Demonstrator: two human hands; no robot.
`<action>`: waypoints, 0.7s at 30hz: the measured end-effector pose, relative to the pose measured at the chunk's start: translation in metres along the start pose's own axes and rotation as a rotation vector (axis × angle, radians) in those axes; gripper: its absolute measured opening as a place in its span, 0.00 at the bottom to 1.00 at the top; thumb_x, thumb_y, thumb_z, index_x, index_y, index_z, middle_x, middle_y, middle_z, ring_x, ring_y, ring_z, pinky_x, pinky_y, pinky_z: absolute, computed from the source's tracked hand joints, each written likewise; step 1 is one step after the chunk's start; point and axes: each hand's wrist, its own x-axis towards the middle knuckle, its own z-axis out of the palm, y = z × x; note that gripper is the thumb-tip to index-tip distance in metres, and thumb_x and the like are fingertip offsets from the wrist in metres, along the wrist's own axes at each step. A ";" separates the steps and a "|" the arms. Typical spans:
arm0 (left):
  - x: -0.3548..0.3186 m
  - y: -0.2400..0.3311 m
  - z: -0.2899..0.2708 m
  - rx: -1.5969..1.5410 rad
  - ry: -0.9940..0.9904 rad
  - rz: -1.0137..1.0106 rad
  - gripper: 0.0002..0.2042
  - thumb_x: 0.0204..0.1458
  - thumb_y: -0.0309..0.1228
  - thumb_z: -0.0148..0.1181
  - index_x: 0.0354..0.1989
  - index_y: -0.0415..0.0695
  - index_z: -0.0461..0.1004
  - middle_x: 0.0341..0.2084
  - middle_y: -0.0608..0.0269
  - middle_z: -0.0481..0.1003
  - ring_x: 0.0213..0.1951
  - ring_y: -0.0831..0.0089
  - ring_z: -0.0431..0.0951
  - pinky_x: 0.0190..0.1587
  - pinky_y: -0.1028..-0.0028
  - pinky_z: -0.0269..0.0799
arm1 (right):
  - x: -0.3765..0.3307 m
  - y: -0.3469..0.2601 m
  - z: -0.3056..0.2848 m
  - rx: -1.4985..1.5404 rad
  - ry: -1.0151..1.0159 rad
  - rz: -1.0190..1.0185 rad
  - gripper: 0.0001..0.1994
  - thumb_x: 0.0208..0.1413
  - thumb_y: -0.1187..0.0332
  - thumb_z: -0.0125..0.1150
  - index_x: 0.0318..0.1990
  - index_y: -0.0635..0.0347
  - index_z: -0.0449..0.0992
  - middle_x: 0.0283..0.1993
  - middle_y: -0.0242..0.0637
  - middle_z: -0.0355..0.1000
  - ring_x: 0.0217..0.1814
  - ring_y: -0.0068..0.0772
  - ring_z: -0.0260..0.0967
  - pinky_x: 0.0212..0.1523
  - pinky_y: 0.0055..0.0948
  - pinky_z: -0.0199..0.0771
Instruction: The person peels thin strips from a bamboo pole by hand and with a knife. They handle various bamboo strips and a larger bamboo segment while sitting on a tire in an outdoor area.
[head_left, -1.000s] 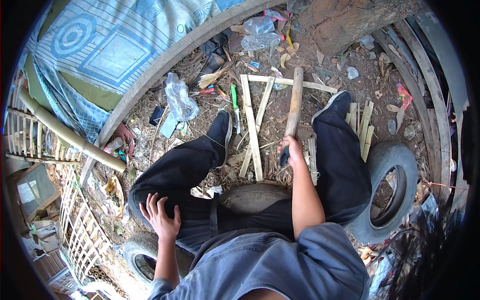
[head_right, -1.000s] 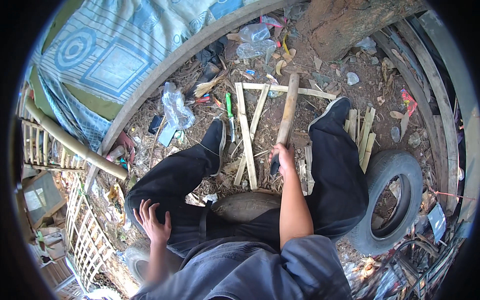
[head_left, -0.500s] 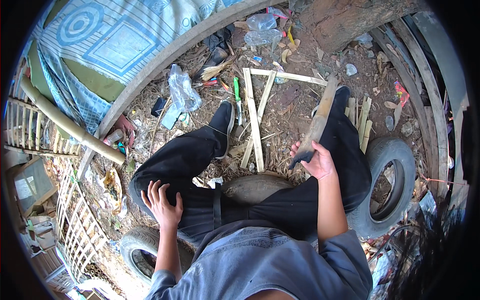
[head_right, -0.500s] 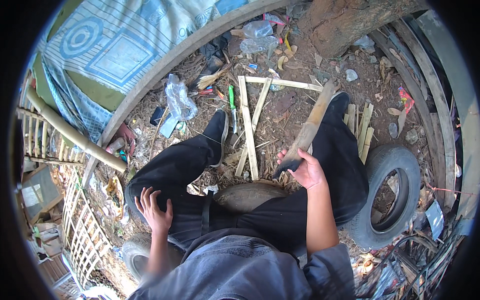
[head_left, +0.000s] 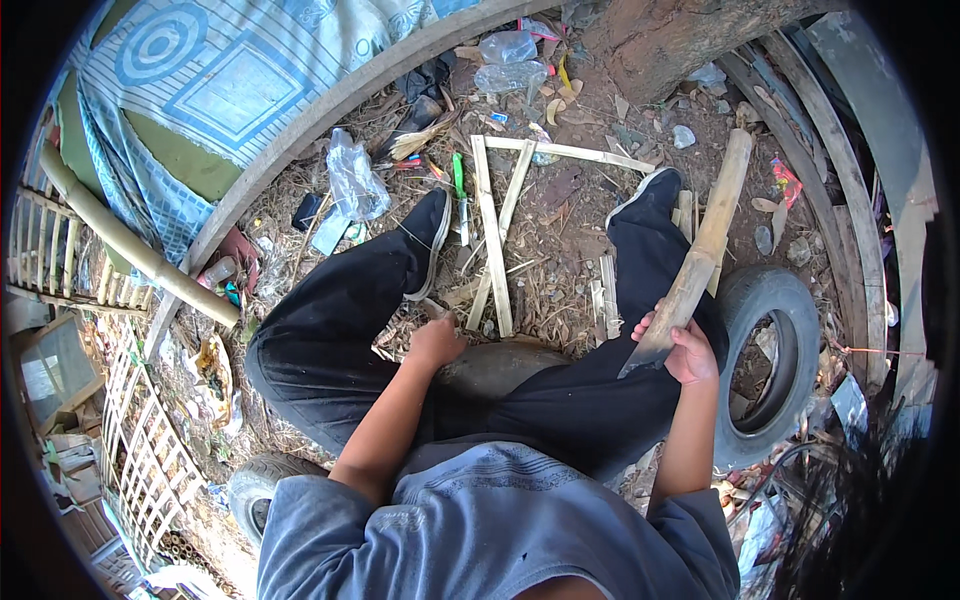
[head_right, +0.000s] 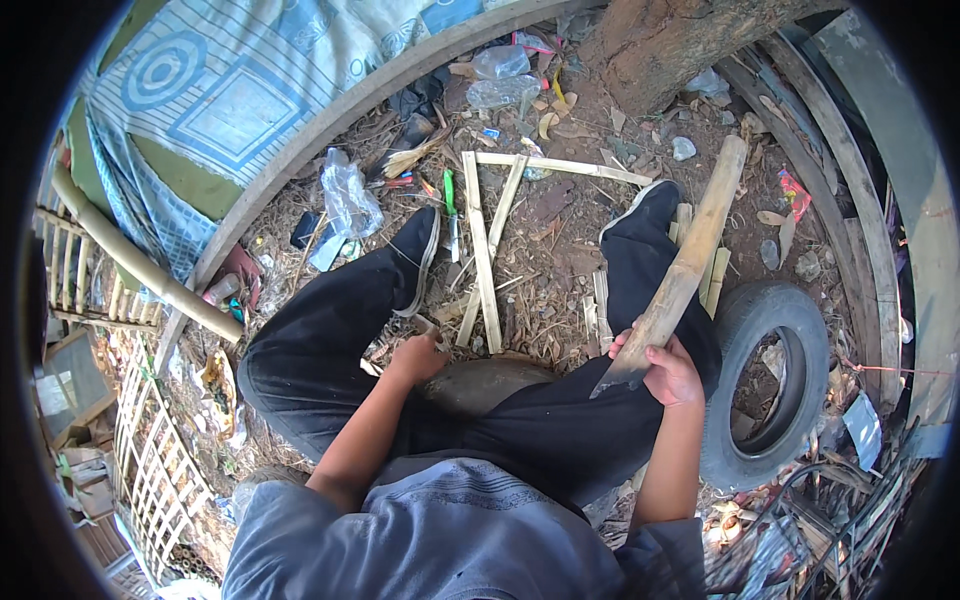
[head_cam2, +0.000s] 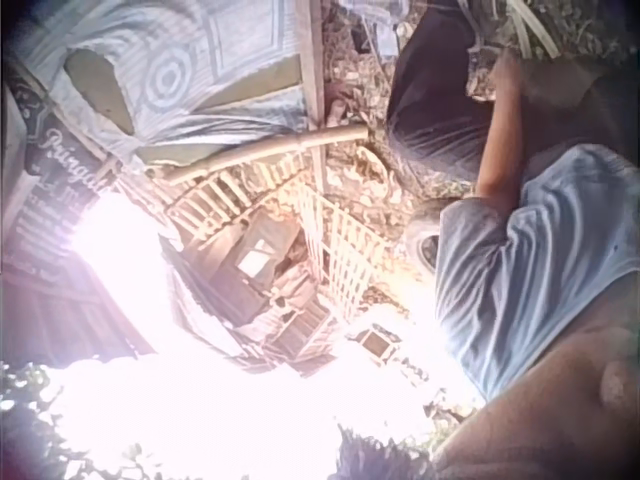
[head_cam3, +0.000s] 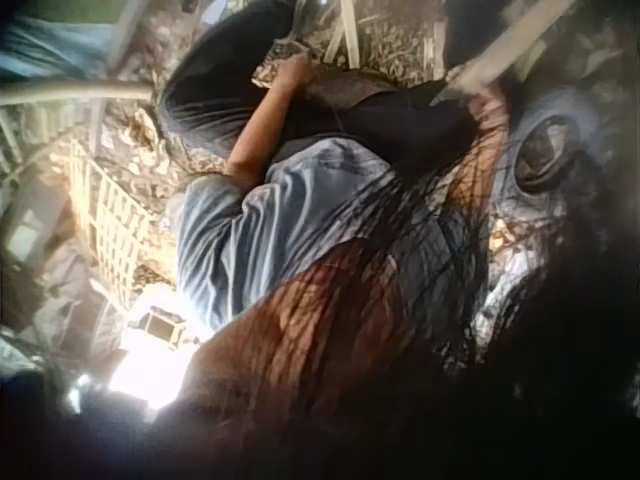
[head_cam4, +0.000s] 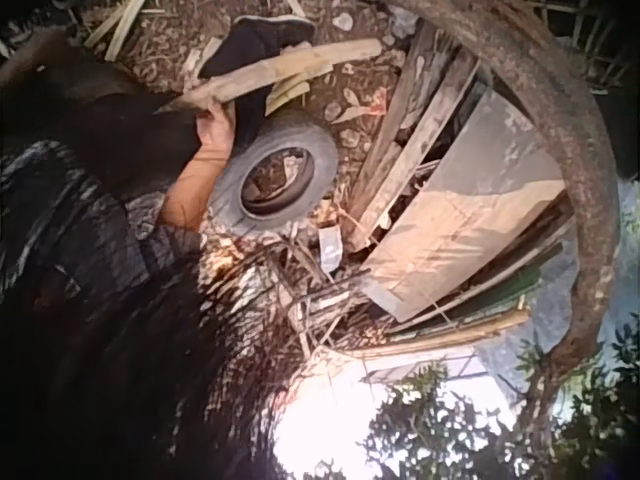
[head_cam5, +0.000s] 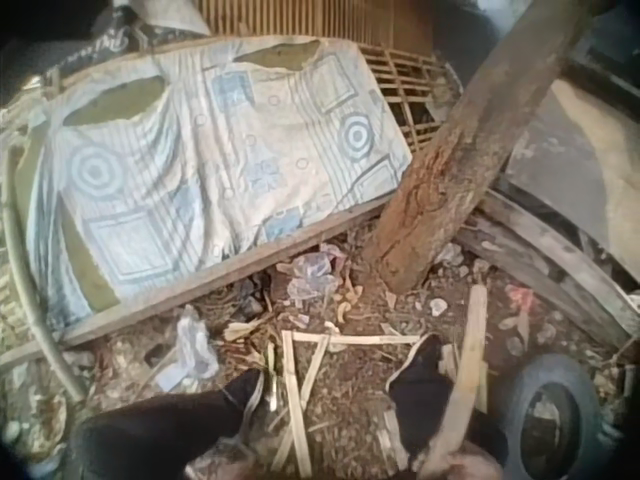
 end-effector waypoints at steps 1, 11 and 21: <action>0.022 0.000 0.015 0.016 -0.039 -0.020 0.25 0.51 0.43 0.59 0.55 0.42 0.69 0.47 0.43 0.78 0.51 0.49 0.78 0.54 0.55 0.72 | -0.003 0.000 -0.005 -0.044 0.044 -0.014 0.26 0.50 0.69 0.68 0.55 0.64 0.65 0.48 0.49 0.74 0.53 0.50 0.73 0.59 0.50 0.71; 0.123 -0.024 0.110 -0.042 -0.071 -0.079 0.30 0.50 0.40 0.62 0.60 0.39 0.63 0.47 0.43 0.77 0.50 0.47 0.78 0.53 0.54 0.74 | 0.027 0.016 -0.003 0.228 0.160 -0.035 0.25 0.51 0.69 0.67 0.56 0.61 0.65 0.49 0.45 0.72 0.54 0.47 0.71 0.59 0.49 0.69; 0.121 -0.004 0.098 -0.095 -0.039 -0.147 0.37 0.45 0.45 0.71 0.61 0.45 0.61 0.43 0.45 0.79 0.46 0.50 0.80 0.48 0.55 0.77 | 0.044 0.015 0.010 0.064 0.212 0.010 0.28 0.48 0.69 0.71 0.56 0.61 0.65 0.49 0.45 0.72 0.53 0.46 0.73 0.59 0.45 0.71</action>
